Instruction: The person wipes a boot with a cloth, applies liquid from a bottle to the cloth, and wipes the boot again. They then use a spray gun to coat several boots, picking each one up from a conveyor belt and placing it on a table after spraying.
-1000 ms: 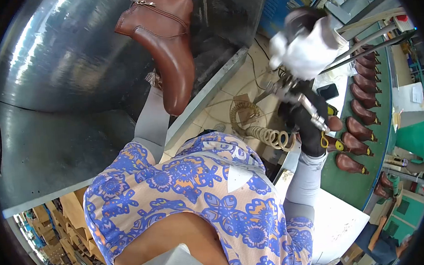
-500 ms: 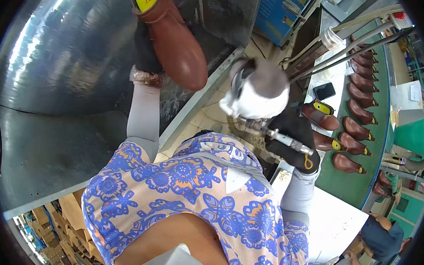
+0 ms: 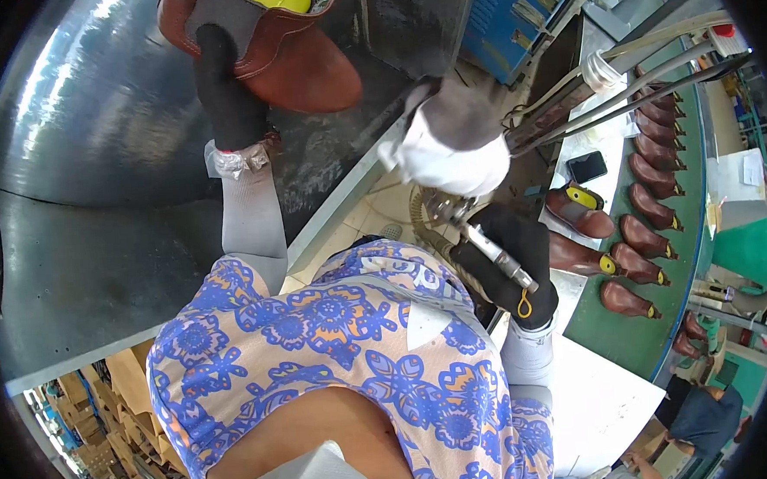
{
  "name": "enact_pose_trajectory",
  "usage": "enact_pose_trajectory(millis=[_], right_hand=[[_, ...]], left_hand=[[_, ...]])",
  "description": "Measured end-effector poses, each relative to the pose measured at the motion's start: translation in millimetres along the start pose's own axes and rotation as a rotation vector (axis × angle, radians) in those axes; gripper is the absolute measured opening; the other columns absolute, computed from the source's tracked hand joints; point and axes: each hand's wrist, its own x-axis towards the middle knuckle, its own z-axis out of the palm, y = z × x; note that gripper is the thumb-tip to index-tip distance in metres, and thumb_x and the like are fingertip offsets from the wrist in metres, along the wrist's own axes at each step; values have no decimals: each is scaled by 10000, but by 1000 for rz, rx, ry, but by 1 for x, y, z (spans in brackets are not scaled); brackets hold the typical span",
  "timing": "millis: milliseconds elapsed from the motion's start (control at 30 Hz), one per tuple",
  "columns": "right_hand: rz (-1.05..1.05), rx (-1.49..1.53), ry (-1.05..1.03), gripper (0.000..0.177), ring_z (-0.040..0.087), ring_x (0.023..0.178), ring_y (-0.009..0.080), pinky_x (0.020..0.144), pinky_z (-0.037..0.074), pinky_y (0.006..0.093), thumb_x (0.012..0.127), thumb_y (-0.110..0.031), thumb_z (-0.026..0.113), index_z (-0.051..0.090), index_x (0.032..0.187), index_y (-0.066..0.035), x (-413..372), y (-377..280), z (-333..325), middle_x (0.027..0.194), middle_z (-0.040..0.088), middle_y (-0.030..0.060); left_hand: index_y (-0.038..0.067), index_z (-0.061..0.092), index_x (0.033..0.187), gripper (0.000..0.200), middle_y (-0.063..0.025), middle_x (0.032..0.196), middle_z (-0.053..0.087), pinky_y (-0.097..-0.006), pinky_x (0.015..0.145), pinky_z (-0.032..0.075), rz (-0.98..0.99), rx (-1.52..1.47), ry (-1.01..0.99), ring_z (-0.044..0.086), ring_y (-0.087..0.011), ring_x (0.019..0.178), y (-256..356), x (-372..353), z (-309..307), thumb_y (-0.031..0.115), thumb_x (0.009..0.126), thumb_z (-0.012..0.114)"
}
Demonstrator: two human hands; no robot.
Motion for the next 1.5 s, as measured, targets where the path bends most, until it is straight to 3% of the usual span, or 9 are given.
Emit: enact_pose_trajectory(millis=[167,533,567,600,667,733,833,1333,1500], right_hand=[[350,140,94,153,541,550,185,536,404,296,725,-82,674,581,831,-22,-5,-8,0,647,563,63],[85,-214,-49,248,526,622,138,571,410,290,824,-164,567,556,985,23,-1,-18,-4,742,582,47],[374,-211,522,204,559,636,199,624,439,309,790,-105,586,584,949,23,-13,-8,36,746,596,76],[377,-212,522,204,559,636,199,624,439,309,790,-105,586,584,949,23,-15,-2,27,746,596,76],[58,-246,42,156,594,595,158,565,436,261,679,-47,681,598,806,-14,-6,-4,-3,670,616,74],[497,107,60,195,578,706,219,685,438,317,750,-93,632,602,903,23,-7,-17,-7,757,612,90],[40,80,-147,178,563,522,179,506,404,286,662,-62,697,590,799,-23,-3,-1,-17,634,591,81],[229,64,-38,282,577,566,208,533,415,291,628,-119,742,607,850,-11,-51,-12,-38,734,619,97],[598,83,704,390,492,448,92,394,335,214,861,-358,548,605,864,28,-88,-30,-42,681,620,105]], left_hand=[[0,382,1328,581,-110,1292,496,-376,955,437,-4,-31,13,517,-238,1150,0,3,0,405,932,512],[2,367,1342,593,-115,1309,483,-387,975,427,-24,-34,-41,505,-246,1166,2,8,4,415,937,495],[2,367,1343,593,-115,1310,483,-388,976,426,-23,-36,-45,505,-247,1167,3,8,5,416,937,495],[2,366,1343,594,-116,1310,482,-389,977,425,-26,-35,-52,504,-247,1168,2,8,5,416,937,494],[2,365,1344,595,-117,1312,481,-390,979,424,-32,-34,-67,503,-248,1170,1,8,7,417,937,492],[2,364,1346,596,-118,1313,480,-391,981,423,-35,-38,-78,502,-249,1171,-1,9,10,418,938,490],[2,362,1347,597,-120,1315,479,-393,984,421,-46,-39,-100,500,-250,1173,-2,9,12,419,939,488],[9,320,1377,610,-126,1355,441,-415,1011,399,-194,-215,-227,469,-276,1210,-35,-3,50,419,947,458],[-11,363,1343,605,-116,1317,480,-378,996,407,-293,-330,-297,483,-242,1191,-54,-28,95,404,930,514]])
